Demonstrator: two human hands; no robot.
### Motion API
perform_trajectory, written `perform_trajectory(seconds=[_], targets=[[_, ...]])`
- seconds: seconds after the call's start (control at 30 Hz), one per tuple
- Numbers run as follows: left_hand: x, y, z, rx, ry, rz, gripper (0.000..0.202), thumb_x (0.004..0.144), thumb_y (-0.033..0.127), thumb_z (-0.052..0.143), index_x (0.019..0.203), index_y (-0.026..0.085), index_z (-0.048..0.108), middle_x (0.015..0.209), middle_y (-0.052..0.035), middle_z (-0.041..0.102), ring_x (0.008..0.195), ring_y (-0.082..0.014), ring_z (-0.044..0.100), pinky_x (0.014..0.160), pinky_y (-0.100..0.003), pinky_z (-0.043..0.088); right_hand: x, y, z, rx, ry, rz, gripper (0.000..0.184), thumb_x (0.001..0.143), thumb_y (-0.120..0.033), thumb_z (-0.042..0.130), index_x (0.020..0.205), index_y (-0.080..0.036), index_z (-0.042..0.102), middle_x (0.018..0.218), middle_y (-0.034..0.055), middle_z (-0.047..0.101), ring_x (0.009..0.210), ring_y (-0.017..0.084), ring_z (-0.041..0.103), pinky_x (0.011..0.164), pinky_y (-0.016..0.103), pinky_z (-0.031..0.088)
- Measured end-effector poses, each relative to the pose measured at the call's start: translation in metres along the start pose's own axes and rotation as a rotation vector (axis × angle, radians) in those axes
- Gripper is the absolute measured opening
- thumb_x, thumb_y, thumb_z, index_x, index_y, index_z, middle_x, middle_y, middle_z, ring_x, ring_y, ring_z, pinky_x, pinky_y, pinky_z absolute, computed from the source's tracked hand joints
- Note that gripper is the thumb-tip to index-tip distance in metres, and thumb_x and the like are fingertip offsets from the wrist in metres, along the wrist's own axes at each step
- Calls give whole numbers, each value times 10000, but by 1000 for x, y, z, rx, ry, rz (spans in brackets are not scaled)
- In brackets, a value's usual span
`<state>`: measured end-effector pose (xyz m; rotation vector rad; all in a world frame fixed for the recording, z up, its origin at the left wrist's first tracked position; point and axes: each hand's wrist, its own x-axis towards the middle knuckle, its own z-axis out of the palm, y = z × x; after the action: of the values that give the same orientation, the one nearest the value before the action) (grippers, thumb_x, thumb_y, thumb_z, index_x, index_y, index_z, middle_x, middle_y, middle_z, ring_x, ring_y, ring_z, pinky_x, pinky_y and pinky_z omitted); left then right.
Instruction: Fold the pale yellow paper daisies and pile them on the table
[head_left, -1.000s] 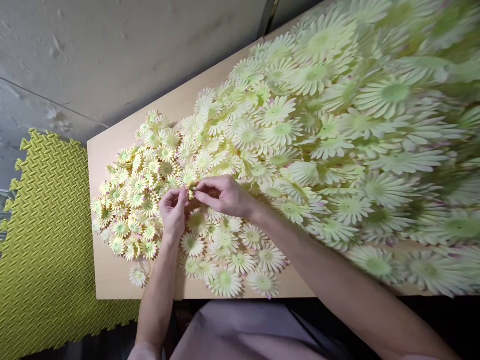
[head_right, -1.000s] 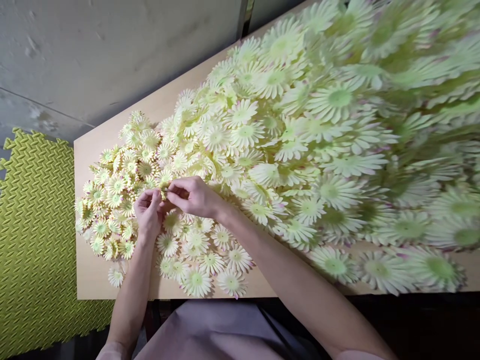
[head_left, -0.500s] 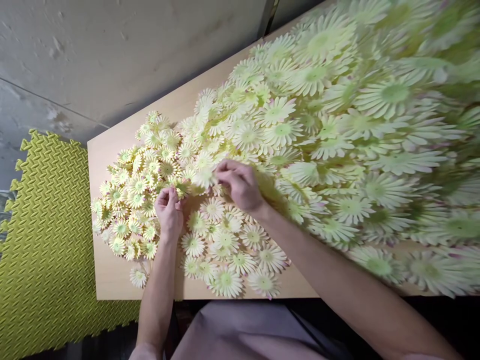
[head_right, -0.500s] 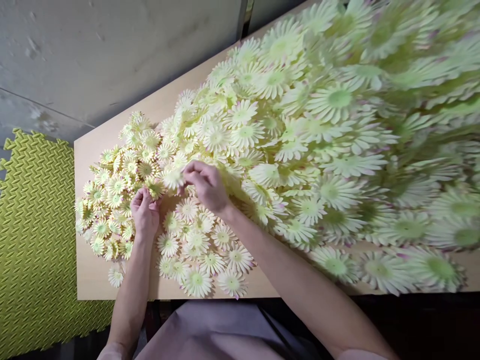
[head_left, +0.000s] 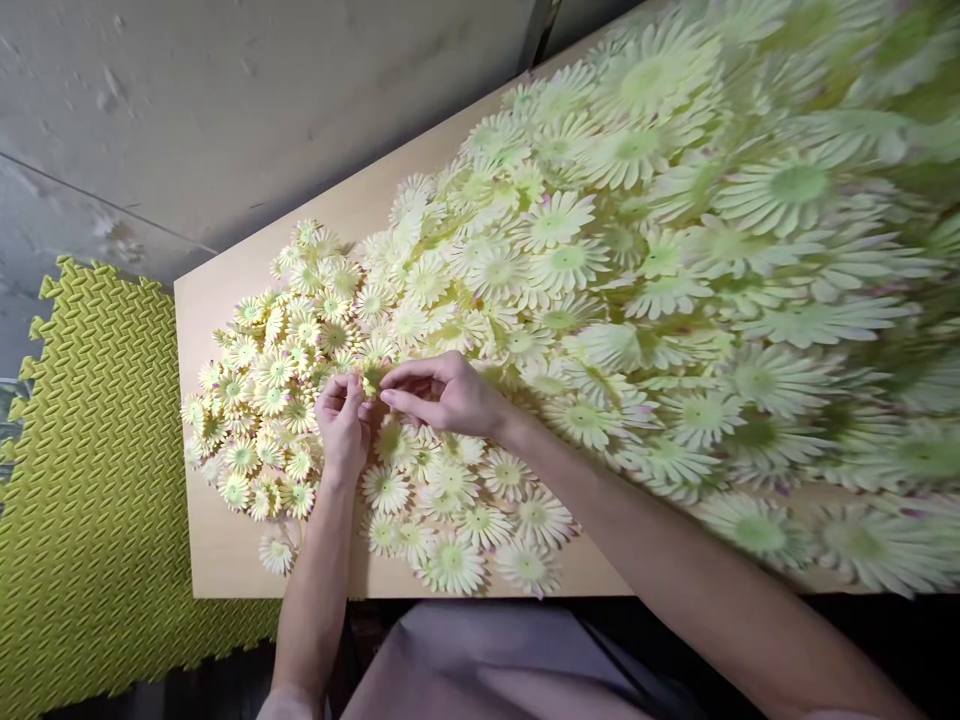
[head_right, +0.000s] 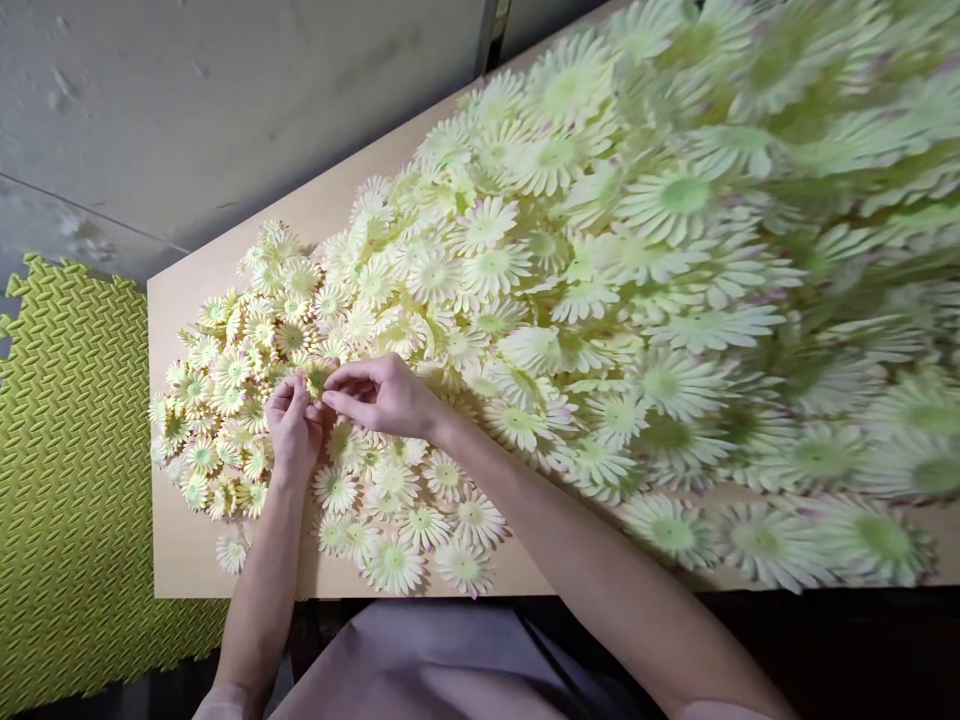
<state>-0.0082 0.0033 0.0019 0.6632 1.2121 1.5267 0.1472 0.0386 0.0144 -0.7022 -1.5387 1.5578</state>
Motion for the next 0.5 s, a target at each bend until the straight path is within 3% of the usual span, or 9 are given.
perform_trajectory(seconds=[0.5], targets=[[-3,2,4,-23,-16,-44,403,637,418,863,644,147,565,581,73,483,418,-1,394,415,-124,382,0,5,1,16,31,44,198,811,-299,721,898,-121,735,696,44,725,490,108,622,467,251,551]])
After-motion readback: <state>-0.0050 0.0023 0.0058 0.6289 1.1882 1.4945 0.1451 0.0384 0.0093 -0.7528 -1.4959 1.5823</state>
